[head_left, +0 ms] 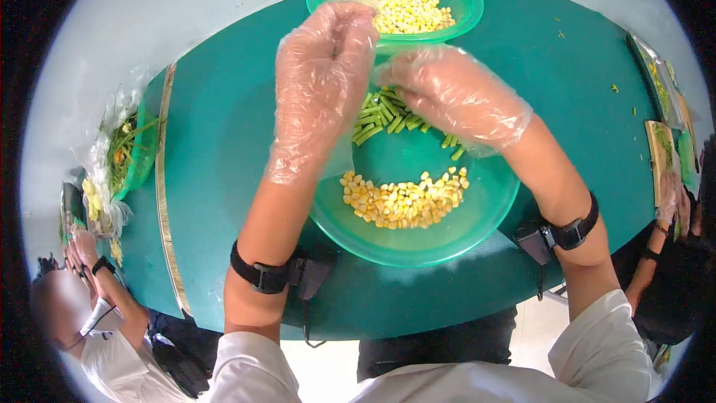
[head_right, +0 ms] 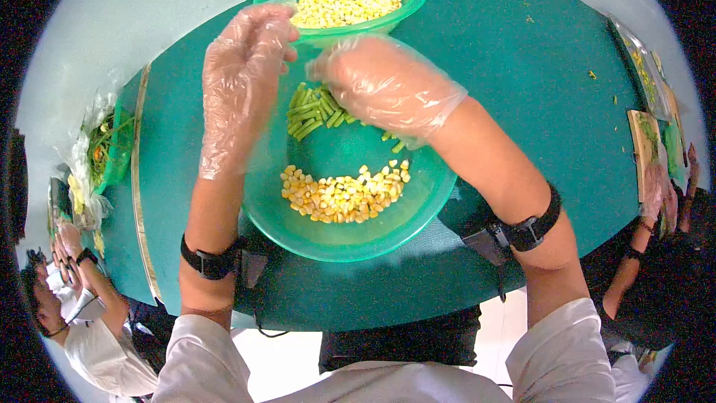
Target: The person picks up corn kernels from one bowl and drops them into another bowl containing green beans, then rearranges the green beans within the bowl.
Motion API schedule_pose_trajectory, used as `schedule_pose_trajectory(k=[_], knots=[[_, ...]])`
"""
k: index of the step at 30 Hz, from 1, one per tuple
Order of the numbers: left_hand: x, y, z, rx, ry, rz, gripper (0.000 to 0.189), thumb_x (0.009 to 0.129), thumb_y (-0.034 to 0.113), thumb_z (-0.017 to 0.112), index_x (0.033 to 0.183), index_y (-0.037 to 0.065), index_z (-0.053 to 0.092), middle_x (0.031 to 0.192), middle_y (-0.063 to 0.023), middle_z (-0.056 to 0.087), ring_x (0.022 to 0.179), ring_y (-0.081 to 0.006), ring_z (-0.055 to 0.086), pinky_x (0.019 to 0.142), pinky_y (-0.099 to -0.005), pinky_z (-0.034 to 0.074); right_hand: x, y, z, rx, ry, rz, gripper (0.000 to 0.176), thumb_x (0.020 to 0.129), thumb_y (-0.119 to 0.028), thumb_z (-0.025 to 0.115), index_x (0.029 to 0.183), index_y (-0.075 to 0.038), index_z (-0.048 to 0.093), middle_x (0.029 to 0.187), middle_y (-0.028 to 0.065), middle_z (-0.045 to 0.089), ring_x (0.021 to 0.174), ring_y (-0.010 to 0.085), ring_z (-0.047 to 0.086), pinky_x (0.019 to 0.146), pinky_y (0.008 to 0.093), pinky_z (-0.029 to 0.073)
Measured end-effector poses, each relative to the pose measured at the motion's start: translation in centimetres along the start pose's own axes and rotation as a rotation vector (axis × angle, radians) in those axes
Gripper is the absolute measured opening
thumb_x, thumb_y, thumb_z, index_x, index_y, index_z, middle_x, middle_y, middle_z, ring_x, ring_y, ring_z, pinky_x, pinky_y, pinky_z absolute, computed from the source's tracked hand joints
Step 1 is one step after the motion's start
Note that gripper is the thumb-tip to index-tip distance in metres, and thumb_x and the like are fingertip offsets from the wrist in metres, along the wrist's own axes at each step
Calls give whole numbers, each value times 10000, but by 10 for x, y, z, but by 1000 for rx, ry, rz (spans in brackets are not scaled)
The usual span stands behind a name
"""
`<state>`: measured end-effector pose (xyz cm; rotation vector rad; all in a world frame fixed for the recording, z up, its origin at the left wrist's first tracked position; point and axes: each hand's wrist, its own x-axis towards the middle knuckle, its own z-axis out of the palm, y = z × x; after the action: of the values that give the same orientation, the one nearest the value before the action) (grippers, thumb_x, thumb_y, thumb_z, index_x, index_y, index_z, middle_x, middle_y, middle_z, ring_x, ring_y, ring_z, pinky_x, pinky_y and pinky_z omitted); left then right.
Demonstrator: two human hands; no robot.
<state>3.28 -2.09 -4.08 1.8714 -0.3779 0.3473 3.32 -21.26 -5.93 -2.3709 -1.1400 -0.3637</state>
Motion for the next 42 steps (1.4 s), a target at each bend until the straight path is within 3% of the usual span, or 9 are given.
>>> schedule_pose_trajectory(k=[7, 14, 17, 23, 26, 28, 34, 37, 42], knots=[[2, 2, -1, 17, 10, 0, 272, 1008, 261, 629, 1117, 30, 721, 883, -31, 686, 762, -86, 605, 685, -244, 487, -1, -9, -3, -42, -61, 52, 226, 906, -98, 586, 1071, -6, 709, 965, 241, 685, 929, 419, 692, 832, 500, 549], [1, -4, -2, 49, -49, 49, 231, 993, 196, 613, 1089, 16, 722, 882, -33, 680, 759, -94, 595, 708, -247, 502, -8, -21, -4, -120, -295, 140, 267, 975, -136, 550, 1182, -18, 670, 997, 221, 651, 967, 406, 678, 826, 511, 534], [2, -5, 3, -18, 8, 75, 167, 954, 124, 654, 982, -26, 721, 769, -152, 724, 696, -160, 678, 681, -334, 544, -11, -21, -5, -159, -299, 88, 277, 996, -150, 532, 1212, -33, 662, 1010, 215, 638, 976, 400, 669, 832, 509, 526], [2, -2, 3, 24, 23, 71, 176, 947, 128, 656, 972, -28, 733, 753, -170, 721, 659, -192, 679, 656, -342, 539, -6, -24, -8, -85, -334, 133, 280, 1011, -171, 525, 1228, -82, 679, 1032, 205, 632, 981, 399, 665, 847, 501, 522], [1, -2, 1, 66, -43, 13, 187, 984, 157, 628, 1033, 6, 726, 820, -30, 681, 769, -90, 605, 708, -258, 500, -4, -26, -10, -35, -376, 217, 283, 1007, -180, 531, 1226, -88, 685, 1047, 202, 630, 988, 398, 664, 852, 498, 523], [1, -3, -1, 77, -54, 27, 188, 986, 158, 628, 1032, 3, 726, 822, -30, 682, 769, -89, 604, 705, -258, 499, -4, -28, -12, -34, -405, 249, 283, 1007, -188, 532, 1221, -86, 688, 1051, 201, 629, 990, 397, 663, 856, 497, 524], [0, -1, 1, 57, -52, 25, 191, 993, 156, 625, 1032, -1, 727, 816, -33, 680, 768, -88, 600, 704, -257, 496, -12, -18, -1, -129, -293, 51, 279, 987, -168, 532, 1196, -71, 690, 1069, 205, 624, 989, 398, 663, 851, 501, 526], [-1, 1, 0, 58, -57, 21, 191, 996, 155, 623, 1034, 0, 728, 811, -36, 680, 768, -87, 599, 706, -258, 495, -8, -18, -5, -122, -388, 82, 269, 959, -140, 542, 1163, -42, 687, 1088, 205, 622, 991, 399, 661, 854, 503, 526], [0, -1, 1, 76, -62, 29, 180, 990, 146, 631, 1038, 2, 728, 829, -37, 692, 783, -89, 606, 729, -266, 506, -10, -16, -4, -105, -341, 4, 259, 927, -95, 538, 1130, -15, 679, 1102, 209, 621, 1001, 412, 654, 871, 508, 522]])
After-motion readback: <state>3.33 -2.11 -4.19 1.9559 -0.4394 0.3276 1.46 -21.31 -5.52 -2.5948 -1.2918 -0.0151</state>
